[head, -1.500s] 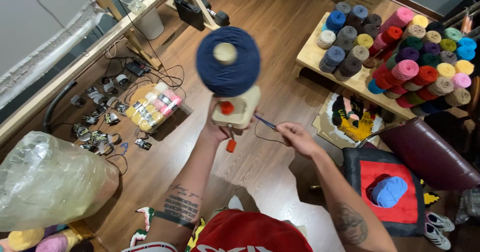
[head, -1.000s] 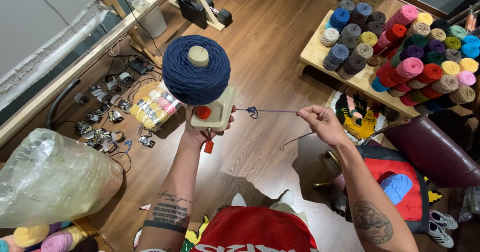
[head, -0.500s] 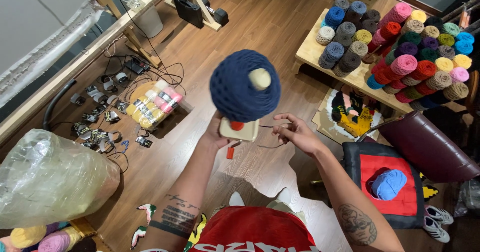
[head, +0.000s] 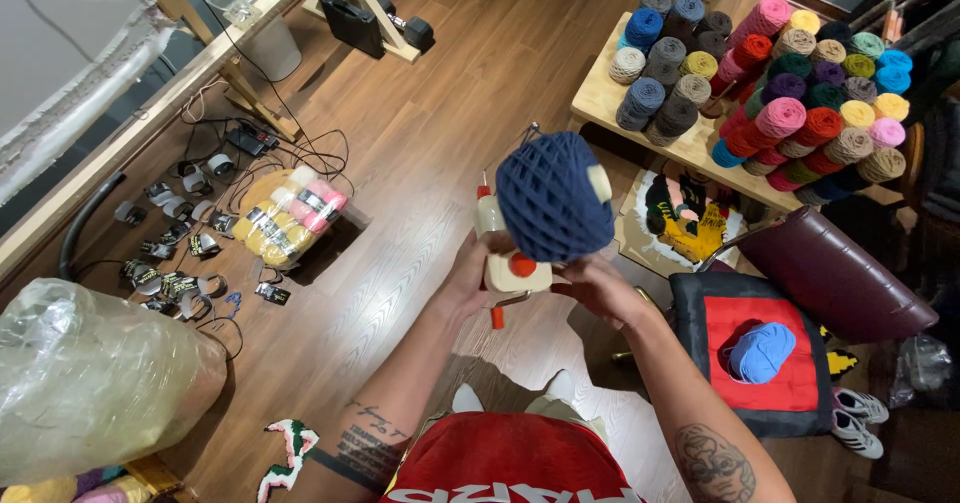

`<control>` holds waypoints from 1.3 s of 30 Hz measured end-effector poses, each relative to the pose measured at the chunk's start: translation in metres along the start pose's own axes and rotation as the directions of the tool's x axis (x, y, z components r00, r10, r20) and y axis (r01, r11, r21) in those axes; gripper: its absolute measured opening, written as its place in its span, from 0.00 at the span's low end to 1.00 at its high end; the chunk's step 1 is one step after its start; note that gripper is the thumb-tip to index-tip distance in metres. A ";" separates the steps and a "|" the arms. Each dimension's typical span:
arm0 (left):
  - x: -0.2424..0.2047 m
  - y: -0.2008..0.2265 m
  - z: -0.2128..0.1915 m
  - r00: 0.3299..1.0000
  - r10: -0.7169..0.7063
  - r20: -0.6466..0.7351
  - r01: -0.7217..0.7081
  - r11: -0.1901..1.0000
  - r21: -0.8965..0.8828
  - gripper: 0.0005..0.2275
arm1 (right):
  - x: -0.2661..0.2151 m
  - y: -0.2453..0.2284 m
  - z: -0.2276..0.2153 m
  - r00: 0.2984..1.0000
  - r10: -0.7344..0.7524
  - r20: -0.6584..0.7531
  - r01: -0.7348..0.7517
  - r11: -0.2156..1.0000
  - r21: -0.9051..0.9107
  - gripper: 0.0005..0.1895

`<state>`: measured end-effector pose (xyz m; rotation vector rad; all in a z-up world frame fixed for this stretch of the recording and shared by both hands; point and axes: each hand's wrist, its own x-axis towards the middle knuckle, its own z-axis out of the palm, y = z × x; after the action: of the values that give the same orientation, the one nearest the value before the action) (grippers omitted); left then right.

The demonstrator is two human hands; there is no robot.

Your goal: Winding blue yarn into a cake using a manual yarn winder.

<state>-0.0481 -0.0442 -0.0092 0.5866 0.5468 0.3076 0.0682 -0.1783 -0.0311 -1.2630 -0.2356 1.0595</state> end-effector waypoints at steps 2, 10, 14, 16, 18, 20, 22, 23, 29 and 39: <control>0.013 -0.015 -0.028 0.994 -0.100 0.048 0.100 0.995 0.010 0.16 | -0.001 -0.003 0.005 0.999 -0.040 -0.021 0.033 0.965 -0.259 0.28; 0.005 -0.016 -0.038 0.931 -0.324 0.168 0.314 0.946 0.083 0.18 | 0.030 0.007 -0.028 0.987 0.037 0.157 0.040 0.886 -0.463 0.22; -0.008 0.002 -0.033 0.920 -0.256 0.296 0.186 0.952 0.243 0.23 | 0.051 0.018 -0.054 0.951 0.120 0.285 0.018 0.899 -0.438 0.19; -0.013 0.007 -0.033 0.910 -0.238 0.338 0.140 0.947 0.290 0.25 | 0.058 0.019 -0.067 0.925 0.161 0.346 0.003 0.904 -0.427 0.18; -0.016 0.010 -0.032 0.877 -0.213 0.430 0.039 0.925 0.378 0.29 | 0.064 0.021 -0.068 0.894 0.196 0.402 -0.012 0.909 -0.417 0.17; -0.014 -0.005 -0.032 0.880 -0.245 0.406 0.028 0.881 0.472 0.28 | 0.066 0.010 -0.067 0.912 0.138 0.386 -0.028 0.960 -0.277 0.13; -0.016 -0.025 -0.025 0.883 -0.276 0.379 0.017 0.827 0.562 0.27 | 0.071 0.002 -0.065 0.929 0.083 0.361 -0.038 0.991 -0.130 0.09; -0.018 -0.037 -0.017 0.882 -0.279 0.380 -0.010 0.795 0.607 0.27 | 0.076 0.000 -0.063 0.923 0.051 0.382 -0.026 0.997 -0.069 0.10; -0.048 -0.064 0.022 0.846 -0.307 0.435 -0.039 0.779 0.626 0.27 | 0.053 -0.005 -0.020 0.893 -0.019 0.450 0.076 0.991 -0.110 0.14; -0.073 -0.024 0.056 0.748 -0.534 0.394 -0.116 0.480 0.870 0.42 | 0.024 -0.041 0.011 0.706 0.154 0.692 0.339 0.784 -0.520 0.13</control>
<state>-0.0730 -0.1189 0.0450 1.5390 0.0487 -0.5043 0.0952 -0.1506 -0.0013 -1.3214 -1.3465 1.4012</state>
